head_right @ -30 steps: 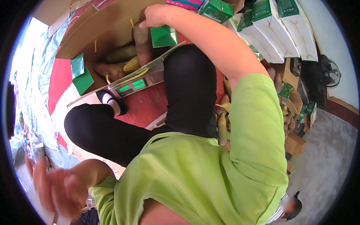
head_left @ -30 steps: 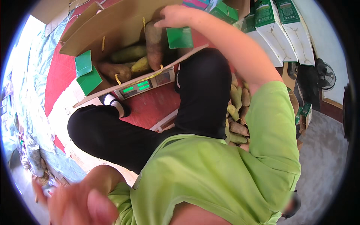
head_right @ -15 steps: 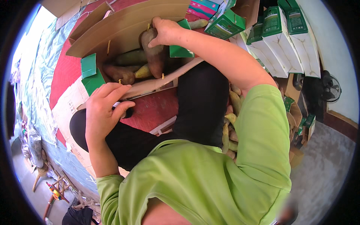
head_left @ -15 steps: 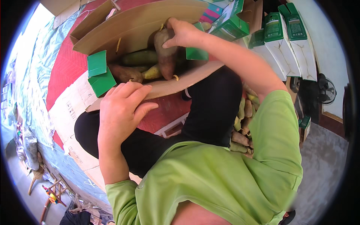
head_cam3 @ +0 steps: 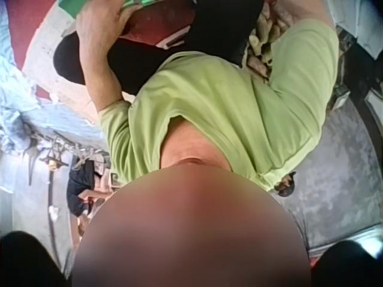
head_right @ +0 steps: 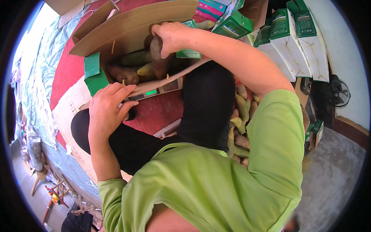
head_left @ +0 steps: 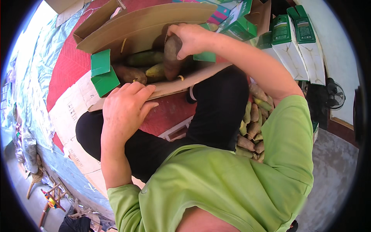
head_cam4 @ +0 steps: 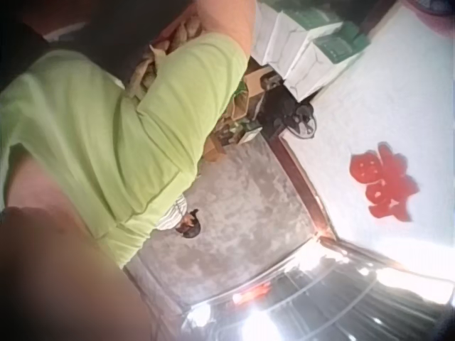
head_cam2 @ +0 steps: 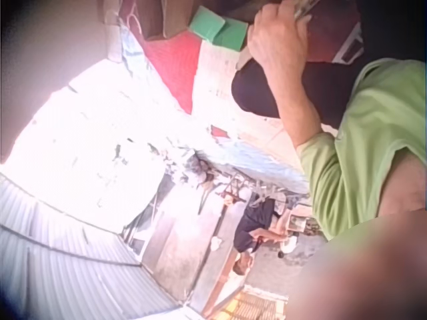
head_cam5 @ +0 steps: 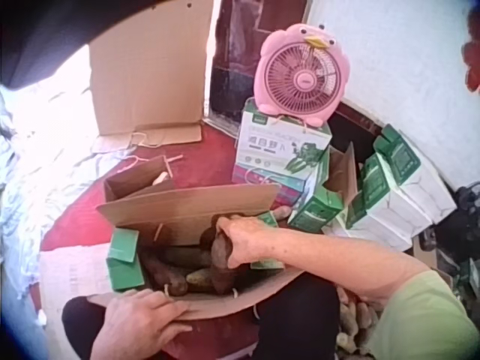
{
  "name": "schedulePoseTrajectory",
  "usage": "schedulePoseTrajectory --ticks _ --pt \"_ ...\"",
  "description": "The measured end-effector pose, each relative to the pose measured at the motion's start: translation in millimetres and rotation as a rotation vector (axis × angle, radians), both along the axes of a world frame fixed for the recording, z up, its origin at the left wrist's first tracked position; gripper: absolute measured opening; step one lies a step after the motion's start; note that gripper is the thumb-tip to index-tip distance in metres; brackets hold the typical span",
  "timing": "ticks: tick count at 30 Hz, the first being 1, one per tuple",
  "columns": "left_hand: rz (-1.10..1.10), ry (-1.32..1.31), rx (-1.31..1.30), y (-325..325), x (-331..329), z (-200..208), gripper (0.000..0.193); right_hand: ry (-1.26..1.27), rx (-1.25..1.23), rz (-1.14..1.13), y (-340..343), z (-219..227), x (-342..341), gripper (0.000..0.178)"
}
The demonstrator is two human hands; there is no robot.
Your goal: Weigh produce on a scale and pack it into cardboard boxes for shipping.
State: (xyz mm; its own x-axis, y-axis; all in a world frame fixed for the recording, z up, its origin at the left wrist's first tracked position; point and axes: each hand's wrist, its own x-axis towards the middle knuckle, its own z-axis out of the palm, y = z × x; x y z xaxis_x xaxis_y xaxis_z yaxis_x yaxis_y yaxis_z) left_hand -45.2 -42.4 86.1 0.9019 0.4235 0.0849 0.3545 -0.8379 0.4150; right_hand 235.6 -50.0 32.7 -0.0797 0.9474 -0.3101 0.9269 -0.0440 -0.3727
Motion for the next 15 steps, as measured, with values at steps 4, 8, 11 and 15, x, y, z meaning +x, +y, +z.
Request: schedulePoseTrajectory --ticks 4,8,11,15 --pt "0.013 0.027 -0.023 1 1 1 0.031 -0.082 0.046 0.043 -1 17 -11 0.068" --pt "0.032 0.014 0.006 0 -1 -1 0.029 -0.028 0.144 -0.019 8 37 -16 0.066" --pt "0.034 0.030 0.004 0 -1 -1 0.029 0.009 0.184 -0.073 12 29 -8 0.071" --pt "0.041 0.042 0.002 1 1 0 0.028 -0.089 0.062 -0.100 5 11 -2 0.062"
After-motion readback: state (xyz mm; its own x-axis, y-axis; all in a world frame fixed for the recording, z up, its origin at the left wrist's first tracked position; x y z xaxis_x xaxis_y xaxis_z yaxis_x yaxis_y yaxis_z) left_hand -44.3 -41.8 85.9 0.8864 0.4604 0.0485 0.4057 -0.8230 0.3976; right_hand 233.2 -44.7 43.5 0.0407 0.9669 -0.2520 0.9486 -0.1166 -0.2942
